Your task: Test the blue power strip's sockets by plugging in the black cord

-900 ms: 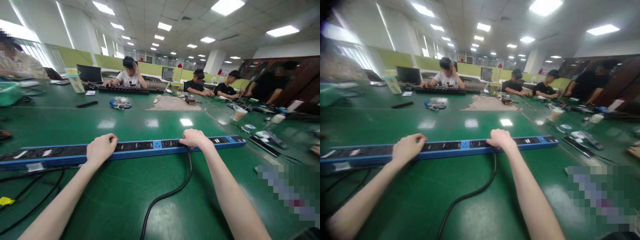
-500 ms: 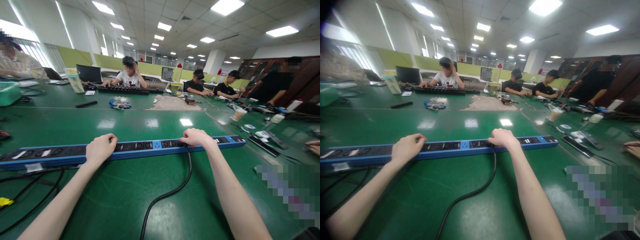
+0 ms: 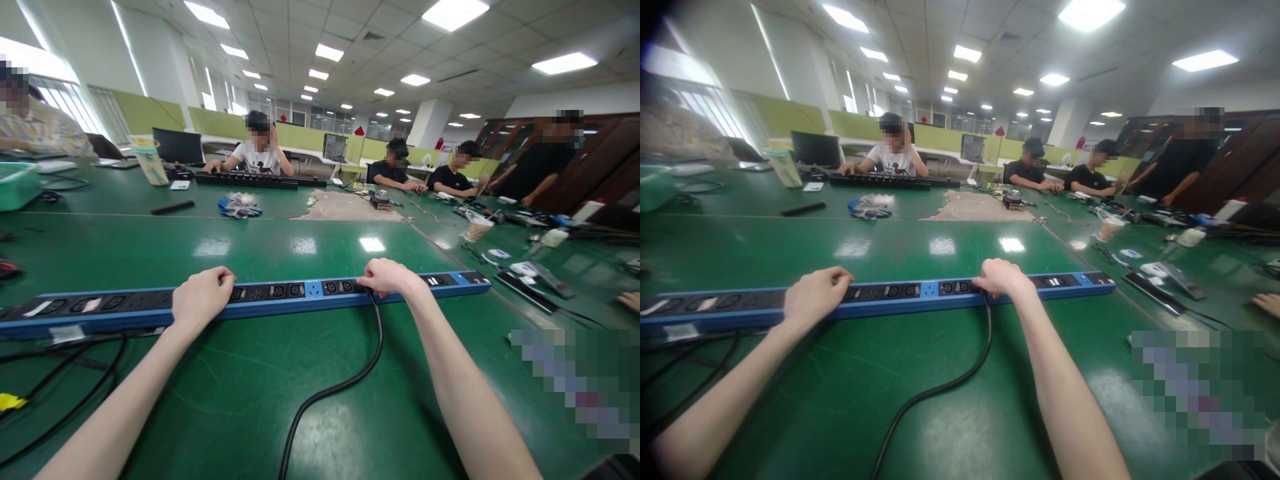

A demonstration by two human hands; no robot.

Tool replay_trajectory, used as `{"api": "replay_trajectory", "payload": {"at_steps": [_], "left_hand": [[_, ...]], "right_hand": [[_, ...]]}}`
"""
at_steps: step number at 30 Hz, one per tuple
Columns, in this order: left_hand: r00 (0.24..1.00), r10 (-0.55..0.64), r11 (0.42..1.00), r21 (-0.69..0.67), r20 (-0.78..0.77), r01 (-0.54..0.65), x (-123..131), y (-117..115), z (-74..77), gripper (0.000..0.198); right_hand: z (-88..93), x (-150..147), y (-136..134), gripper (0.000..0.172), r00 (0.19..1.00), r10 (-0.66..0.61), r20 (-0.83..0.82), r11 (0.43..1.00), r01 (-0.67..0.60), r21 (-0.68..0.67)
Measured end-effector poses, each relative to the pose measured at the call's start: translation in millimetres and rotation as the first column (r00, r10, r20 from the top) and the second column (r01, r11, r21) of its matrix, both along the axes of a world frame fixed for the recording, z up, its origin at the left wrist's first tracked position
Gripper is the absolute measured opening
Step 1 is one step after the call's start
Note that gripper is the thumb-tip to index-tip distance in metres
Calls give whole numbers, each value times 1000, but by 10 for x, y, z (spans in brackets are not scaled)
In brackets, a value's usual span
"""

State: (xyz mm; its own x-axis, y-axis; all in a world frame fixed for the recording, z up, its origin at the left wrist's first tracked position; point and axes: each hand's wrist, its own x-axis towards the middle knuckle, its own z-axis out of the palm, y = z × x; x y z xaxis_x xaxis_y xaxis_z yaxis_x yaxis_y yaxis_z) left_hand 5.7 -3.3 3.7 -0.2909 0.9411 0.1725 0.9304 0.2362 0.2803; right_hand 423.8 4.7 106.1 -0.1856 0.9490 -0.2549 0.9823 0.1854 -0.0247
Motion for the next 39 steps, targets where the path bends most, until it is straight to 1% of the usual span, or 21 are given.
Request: {"api": "replay_trajectory", "payload": {"at_steps": [4, 6, 10, 12, 14, 17, 19, 23, 26, 29, 34, 37, 39], "left_hand": [[1000, 5, 1000, 2, -2, -5, 5, -1, -4, 47], [1000, 0, 1000, 3, -4, 0, 5, -1, -6, 47], [1000, 4, 1000, -3, -6, -4, 8, 3, -7, 46], [1000, 13, 1000, -10, -7, -13, 10, 6, -6, 47], [1000, 18, 1000, -16, -6, -18, 11, 7, -3, 47], [1000, 8, 1000, -14, 0, -8, 10, 5, 7, 45], [1000, 1, 1000, -11, 3, -1, 7, 1, 17, 44], [1000, -2, 1000, -14, 3, 2, 0, 0, 26, 45], [1000, 5, 1000, -12, 0, -5, -8, 11, 17, 44], [1000, 15, 1000, -18, 4, -15, -16, 25, 3, 43], [1000, 14, 1000, -20, 3, -14, -23, 39, -16, 45], [1000, 16, 1000, -24, 1, -16, -24, 37, -24, 45], [1000, 13, 1000, -18, -6, -13, -23, 30, -29, 46]], "right_hand": [[-17, -35, -43, 40, 998, 1, 56, 999, -4, 47], [-17, -35, -12, 40, 998, 2, 57, 999, -4, 39], [-26, 30, 104, 44, 999, 2, -33, 996, -5, -94], [-32, 47, 117, 45, 998, 2, -65, 991, -11, -136], [-30, 25, 80, 46, 999, -3, -39, 994, -1, -112], [-3, -52, -11, 48, 997, -16, 81, 1000, 16, 8], [31, -85, -47, 50, 991, -15, 130, 998, 8, 57], [99, -43, -53, 54, 989, -11, 144, 998, 1, 68], [117, -21, -75, 45, 986, 30, 162, 993, -48, 111], [105, -86, -130, 37, 980, 70, 184, 984, -99, 150], [58, -182, -149, 35, 985, 32, 168, 980, -64, 186], [35, -133, -83, 30, 992, 55, 117, 983, -74, 169], [20, -91, -38, 26, 995, 67, 75, 990, -75, 119]]}}
